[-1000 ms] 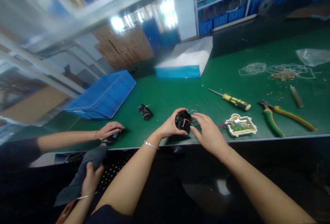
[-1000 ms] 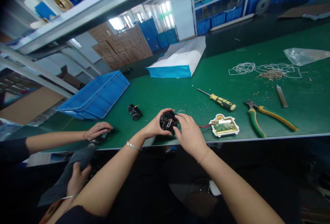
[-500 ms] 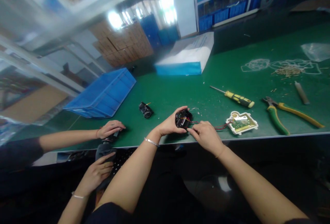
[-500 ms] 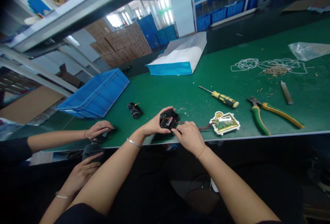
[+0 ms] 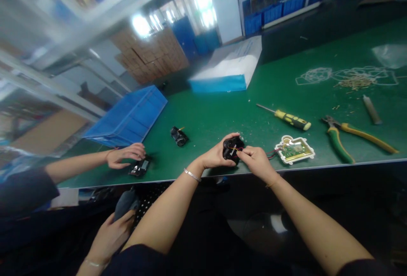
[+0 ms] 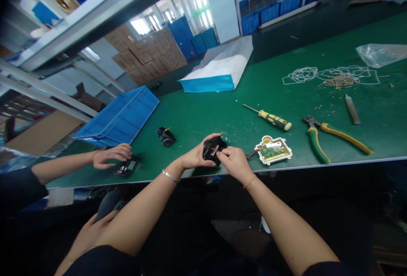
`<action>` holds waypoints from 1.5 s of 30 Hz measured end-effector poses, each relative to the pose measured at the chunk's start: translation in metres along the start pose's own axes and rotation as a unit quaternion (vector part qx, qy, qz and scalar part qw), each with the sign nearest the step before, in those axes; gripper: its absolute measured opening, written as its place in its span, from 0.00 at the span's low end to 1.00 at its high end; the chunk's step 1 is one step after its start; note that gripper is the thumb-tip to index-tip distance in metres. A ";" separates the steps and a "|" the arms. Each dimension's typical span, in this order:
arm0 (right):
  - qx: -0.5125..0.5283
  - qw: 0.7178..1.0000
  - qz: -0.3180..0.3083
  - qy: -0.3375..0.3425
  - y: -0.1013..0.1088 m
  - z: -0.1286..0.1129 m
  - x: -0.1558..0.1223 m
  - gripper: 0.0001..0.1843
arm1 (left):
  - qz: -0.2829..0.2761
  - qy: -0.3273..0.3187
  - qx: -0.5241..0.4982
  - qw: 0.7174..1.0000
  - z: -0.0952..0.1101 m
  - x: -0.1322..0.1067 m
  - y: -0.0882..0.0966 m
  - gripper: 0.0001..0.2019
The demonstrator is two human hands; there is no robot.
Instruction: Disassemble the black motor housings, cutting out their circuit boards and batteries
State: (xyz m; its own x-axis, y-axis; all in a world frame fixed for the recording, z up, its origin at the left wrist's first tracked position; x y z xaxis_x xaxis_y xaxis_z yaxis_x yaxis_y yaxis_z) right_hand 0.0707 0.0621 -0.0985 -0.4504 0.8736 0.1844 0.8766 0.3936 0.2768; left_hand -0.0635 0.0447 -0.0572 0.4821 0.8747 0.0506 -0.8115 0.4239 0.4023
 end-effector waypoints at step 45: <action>-0.080 0.983 0.146 0.075 0.019 0.001 -0.040 0.18 | 0.470 0.072 0.207 0.855 -0.035 -0.006 0.085 0.44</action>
State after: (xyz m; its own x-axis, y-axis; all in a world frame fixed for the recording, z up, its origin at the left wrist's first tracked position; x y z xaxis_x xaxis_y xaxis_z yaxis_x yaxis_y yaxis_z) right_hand 0.1060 0.0348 -0.1019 -0.2148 0.8857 0.4116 0.9399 0.0730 0.3335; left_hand -0.1466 0.0840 -0.0550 -0.3883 0.8155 0.4291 -0.6171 -0.5759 0.5362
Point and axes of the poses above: each hand's wrist, its own x-axis towards the middle knuckle, its own y-axis out of the back of the hand, z = x × y, the point moved 5 cm from there along x, towards the middle knuckle, and after that the axes turned 5 degrees about -y, right-handed, at the moved point
